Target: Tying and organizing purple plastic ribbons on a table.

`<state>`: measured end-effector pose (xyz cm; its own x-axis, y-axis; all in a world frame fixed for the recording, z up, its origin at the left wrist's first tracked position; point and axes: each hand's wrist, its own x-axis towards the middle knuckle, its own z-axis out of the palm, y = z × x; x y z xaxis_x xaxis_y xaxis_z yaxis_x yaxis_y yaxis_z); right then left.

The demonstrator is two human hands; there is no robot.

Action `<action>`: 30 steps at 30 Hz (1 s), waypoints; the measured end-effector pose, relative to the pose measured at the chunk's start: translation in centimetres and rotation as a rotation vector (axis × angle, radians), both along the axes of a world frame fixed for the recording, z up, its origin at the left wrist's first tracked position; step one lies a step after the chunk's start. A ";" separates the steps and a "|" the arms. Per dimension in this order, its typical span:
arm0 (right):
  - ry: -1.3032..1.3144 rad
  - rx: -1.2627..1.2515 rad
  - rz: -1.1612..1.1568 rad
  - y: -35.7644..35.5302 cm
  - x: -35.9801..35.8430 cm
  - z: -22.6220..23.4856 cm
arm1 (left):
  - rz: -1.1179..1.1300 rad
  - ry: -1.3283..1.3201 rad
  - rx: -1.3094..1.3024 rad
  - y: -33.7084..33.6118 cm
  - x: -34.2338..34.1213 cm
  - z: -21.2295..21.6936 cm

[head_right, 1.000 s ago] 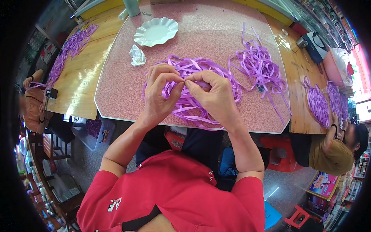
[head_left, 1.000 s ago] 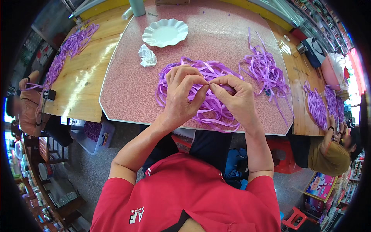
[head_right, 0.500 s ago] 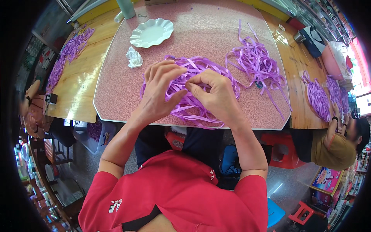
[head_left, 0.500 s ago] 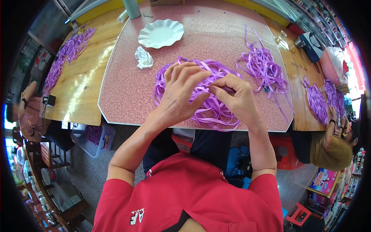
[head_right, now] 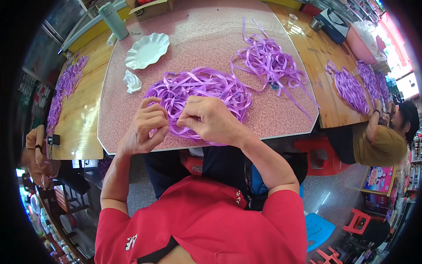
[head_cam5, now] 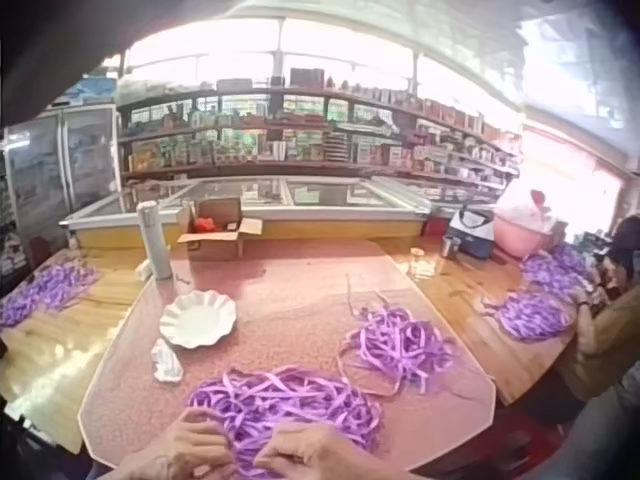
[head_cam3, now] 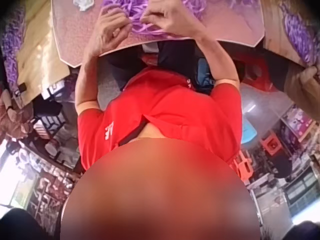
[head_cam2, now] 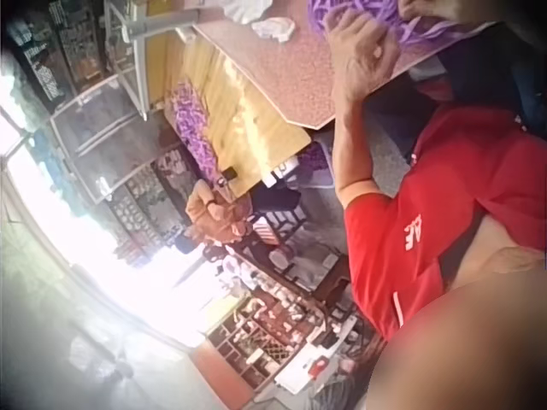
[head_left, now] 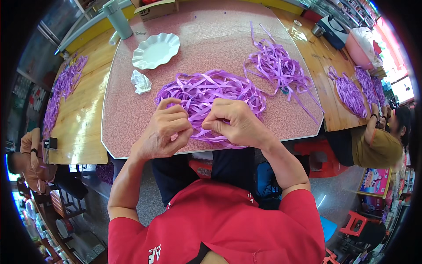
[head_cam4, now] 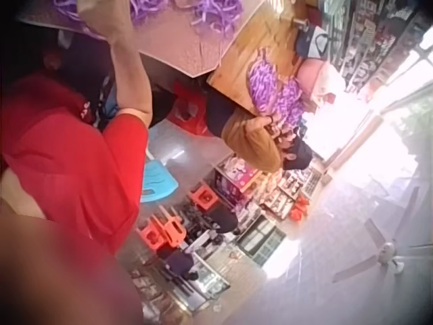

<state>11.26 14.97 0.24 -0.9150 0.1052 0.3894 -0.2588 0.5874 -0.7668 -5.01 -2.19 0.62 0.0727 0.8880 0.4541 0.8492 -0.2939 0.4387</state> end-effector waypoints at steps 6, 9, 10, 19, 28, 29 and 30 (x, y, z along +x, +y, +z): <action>0.004 -0.125 0.021 -1.0 0.6 0.6 | -0.136 -0.295 -0.175 0.3 -0.4 -1.1; 0.134 -0.260 -0.040 -2.0 0.4 1.9 | 0.082 -0.329 0.084 4.0 2.2 -1.3; 0.222 -0.246 -0.001 -2.2 0.6 2.5 | -0.002 -0.233 0.089 6.0 2.4 -1.4; 0.580 -0.386 -0.143 4.2 7.2 4.7 | -0.173 -0.771 -0.014 12.5 -0.5 1.9; 0.569 -0.845 -0.230 13.3 13.7 3.6 | -0.060 -0.446 -0.246 9.1 -6.4 3.3; 0.568 -0.846 -0.290 14.4 13.9 2.7 | -0.023 -0.468 -0.267 8.2 -7.3 3.1; 0.567 -0.846 -0.350 15.4 14.2 1.8 | -0.014 -0.468 -0.270 7.2 -8.1 2.9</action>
<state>25.41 30.41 2.03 -0.4910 0.7602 0.4255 -0.6246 0.0332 -0.7802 -13.15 5.04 3.54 -0.0697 0.9780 0.1967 0.5413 -0.1285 0.8309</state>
